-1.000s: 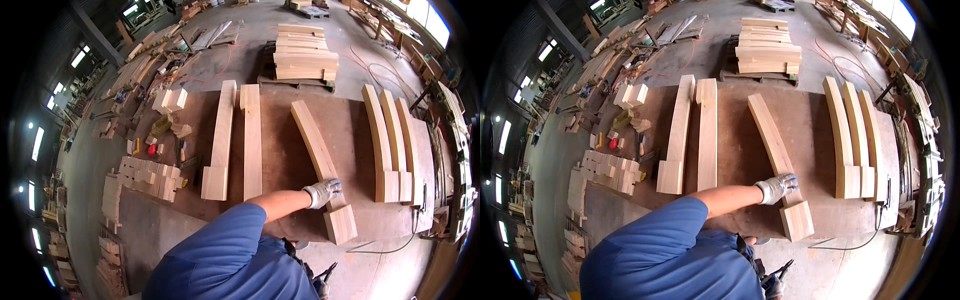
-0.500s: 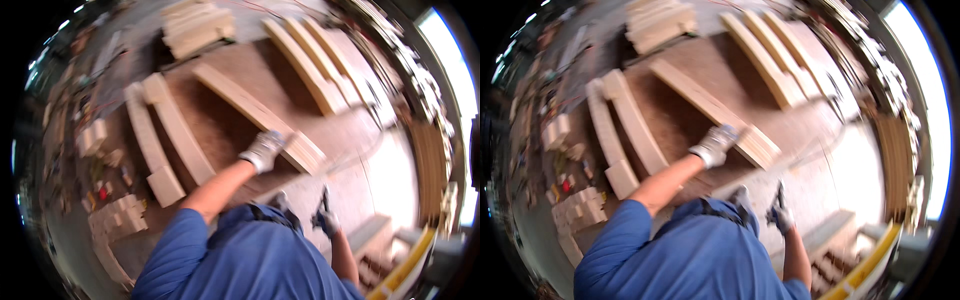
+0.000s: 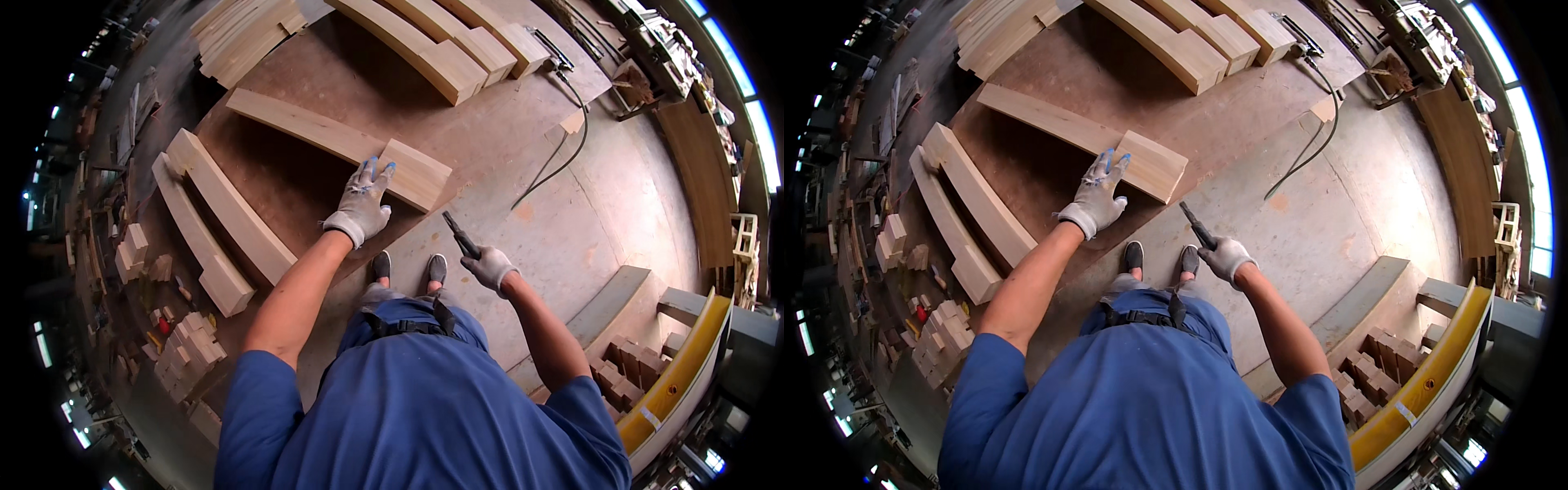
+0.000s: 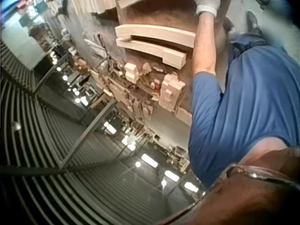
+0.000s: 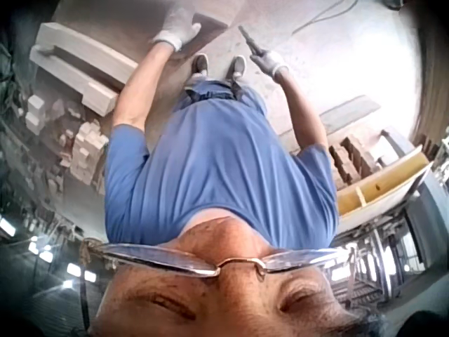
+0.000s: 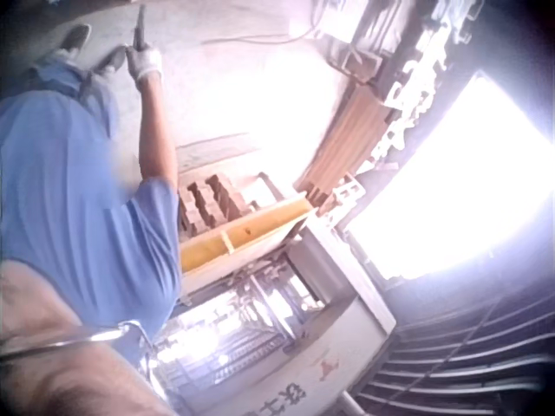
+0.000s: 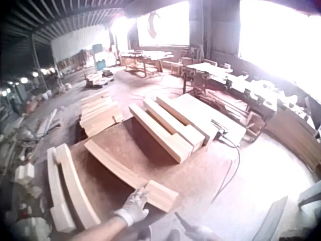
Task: The person assembles wooden frames by joining curved and straight wooden pieces on a workbench. They use a pneumatic nail gun to fasten the pieces together, repeatedly picking up components, aligning them, and nailing them into place.
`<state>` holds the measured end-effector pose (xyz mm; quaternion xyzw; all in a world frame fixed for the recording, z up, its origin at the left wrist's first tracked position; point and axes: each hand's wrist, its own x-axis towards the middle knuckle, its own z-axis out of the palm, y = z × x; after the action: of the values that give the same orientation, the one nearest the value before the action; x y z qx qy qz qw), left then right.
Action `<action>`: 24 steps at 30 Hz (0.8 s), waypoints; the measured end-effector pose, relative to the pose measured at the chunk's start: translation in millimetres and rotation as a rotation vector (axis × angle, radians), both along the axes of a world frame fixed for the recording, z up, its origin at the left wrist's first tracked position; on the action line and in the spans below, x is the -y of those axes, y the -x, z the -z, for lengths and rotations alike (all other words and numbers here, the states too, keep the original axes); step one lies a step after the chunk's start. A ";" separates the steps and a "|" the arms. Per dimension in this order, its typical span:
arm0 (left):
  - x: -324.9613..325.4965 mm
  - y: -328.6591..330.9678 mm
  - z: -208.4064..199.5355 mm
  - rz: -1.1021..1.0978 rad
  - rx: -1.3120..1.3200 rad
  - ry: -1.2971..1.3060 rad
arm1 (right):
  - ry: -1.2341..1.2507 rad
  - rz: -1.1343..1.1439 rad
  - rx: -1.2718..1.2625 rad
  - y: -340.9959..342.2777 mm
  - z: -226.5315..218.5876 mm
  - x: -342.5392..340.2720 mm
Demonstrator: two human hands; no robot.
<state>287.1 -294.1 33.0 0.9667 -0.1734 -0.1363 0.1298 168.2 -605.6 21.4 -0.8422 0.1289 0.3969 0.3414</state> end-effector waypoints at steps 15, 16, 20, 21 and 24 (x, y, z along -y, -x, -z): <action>26.1 6.7 -3.2 -0.125 -0.062 -0.083 | 0.012 -0.147 0.004 -44.3 0.9 12.4; 26.5 6.3 -2.5 -0.119 -0.047 -0.069 | -0.061 -0.037 -0.062 -39.0 12.5 12.7; 27.6 4.6 -2.4 -0.131 -0.034 -0.032 | -0.542 0.472 -0.146 8.1 66.4 -20.8; 27.7 5.5 -1.6 -0.144 -0.027 -0.013 | -0.691 0.676 -0.154 21.0 56.3 -47.3; 32.6 5.8 2.3 -0.170 0.014 -0.004 | -1.177 0.990 -0.355 44.4 84.2 -110.6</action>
<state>281.3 -326.7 30.7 0.9791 -0.0914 -0.1185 0.1377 123.8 -495.0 -62.8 -0.2919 0.3102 0.3302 0.8423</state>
